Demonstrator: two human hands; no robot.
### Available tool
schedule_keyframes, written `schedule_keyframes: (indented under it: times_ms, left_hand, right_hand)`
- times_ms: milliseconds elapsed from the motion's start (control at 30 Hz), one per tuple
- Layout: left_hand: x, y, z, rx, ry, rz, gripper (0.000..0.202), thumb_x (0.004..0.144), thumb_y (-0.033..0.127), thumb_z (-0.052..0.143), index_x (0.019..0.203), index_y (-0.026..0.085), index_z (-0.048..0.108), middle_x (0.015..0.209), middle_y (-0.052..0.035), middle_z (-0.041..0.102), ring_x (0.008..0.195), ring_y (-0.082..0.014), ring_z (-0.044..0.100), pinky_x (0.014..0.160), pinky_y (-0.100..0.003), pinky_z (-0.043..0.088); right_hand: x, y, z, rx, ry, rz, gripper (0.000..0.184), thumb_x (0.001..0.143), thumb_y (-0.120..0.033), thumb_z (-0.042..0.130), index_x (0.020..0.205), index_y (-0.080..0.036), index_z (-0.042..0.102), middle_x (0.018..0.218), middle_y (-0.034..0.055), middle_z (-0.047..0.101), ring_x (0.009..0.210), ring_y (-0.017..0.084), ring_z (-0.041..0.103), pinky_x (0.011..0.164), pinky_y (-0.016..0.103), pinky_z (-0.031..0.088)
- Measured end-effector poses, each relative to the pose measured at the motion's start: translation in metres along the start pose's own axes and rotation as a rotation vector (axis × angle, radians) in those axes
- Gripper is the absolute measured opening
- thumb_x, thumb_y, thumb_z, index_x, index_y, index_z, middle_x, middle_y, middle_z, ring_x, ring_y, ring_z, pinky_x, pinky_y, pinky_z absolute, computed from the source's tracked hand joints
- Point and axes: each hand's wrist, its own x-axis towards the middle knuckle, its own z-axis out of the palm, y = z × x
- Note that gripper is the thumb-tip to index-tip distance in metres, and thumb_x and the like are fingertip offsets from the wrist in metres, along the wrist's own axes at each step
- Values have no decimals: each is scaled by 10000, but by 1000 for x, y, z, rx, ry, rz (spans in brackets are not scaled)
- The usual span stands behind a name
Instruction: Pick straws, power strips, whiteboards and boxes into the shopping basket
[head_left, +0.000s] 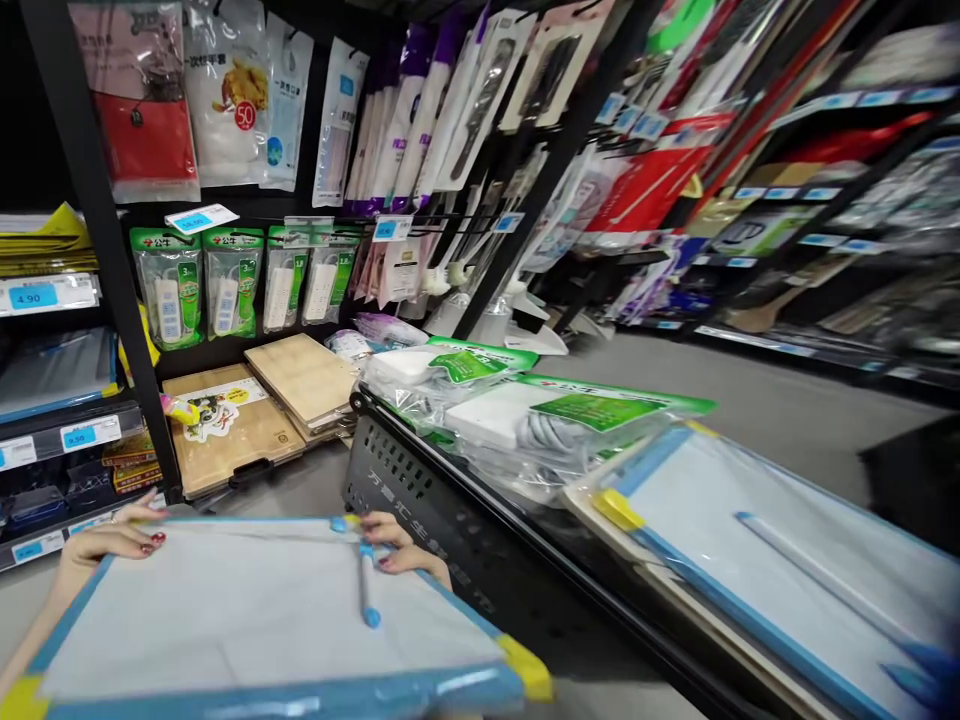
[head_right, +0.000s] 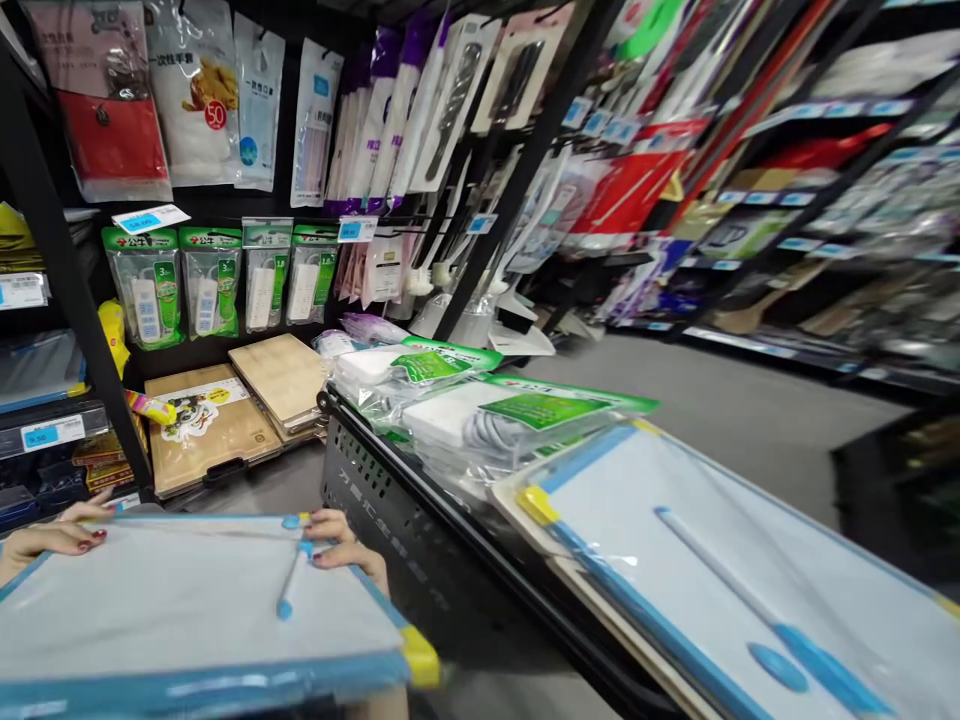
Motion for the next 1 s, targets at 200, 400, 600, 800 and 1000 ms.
schedule_keyframes:
  times_ms: [200, 400, 600, 800, 1000]
  left_hand:
    - [-1, 26, 4, 275, 20, 292, 85, 757, 291, 672, 808, 305, 739, 971, -53, 713, 1171, -311, 498, 940, -521, 404]
    - [-5, 24, 8, 242, 31, 287, 84, 749, 241, 682, 799, 276, 740, 992, -65, 706, 1180, -330, 494, 929, -518, 424]
    - [-1, 19, 9, 233, 22, 269, 83, 728, 250, 705, 801, 257, 742, 994, -77, 705, 1184, -336, 492, 911, -494, 451]
    - [-3, 13, 9, 260, -9, 245, 102, 727, 254, 708, 823, 277, 735, 978, -60, 710, 1125, -306, 551, 1079, -579, 196]
    - [-5, 11, 11, 216, -6, 228, 83, 731, 281, 702, 808, 279, 732, 926, -72, 721, 1095, -299, 574, 984, -492, 395]
  right_hand:
    - [-3, -14, 10, -25, -65, -133, 104, 647, -300, 747, 571, -315, 678, 1133, -29, 644, 1230, 281, 437, 1052, 468, 282]
    - [-3, -15, 4, -35, -172, -135, 110, 667, -210, 729, 624, -303, 687, 1270, -48, 553, 1318, 277, 329, 1103, 472, 229]
    - [-2, -6, -5, -79, -232, -203, 110, 700, -204, 698, 675, -310, 678, 1273, -44, 551, 1320, 259, 328, 1084, 445, 275]
    - [-6, -8, 9, -77, -67, -186, 141, 717, -386, 687, 621, -302, 626, 1150, -28, 629, 1230, 264, 438, 1018, 446, 307]
    - [-8, -9, 15, -45, -28, -199, 246, 716, -454, 667, 576, -267, 589, 1129, -3, 634, 1207, 277, 451, 1001, 446, 311]
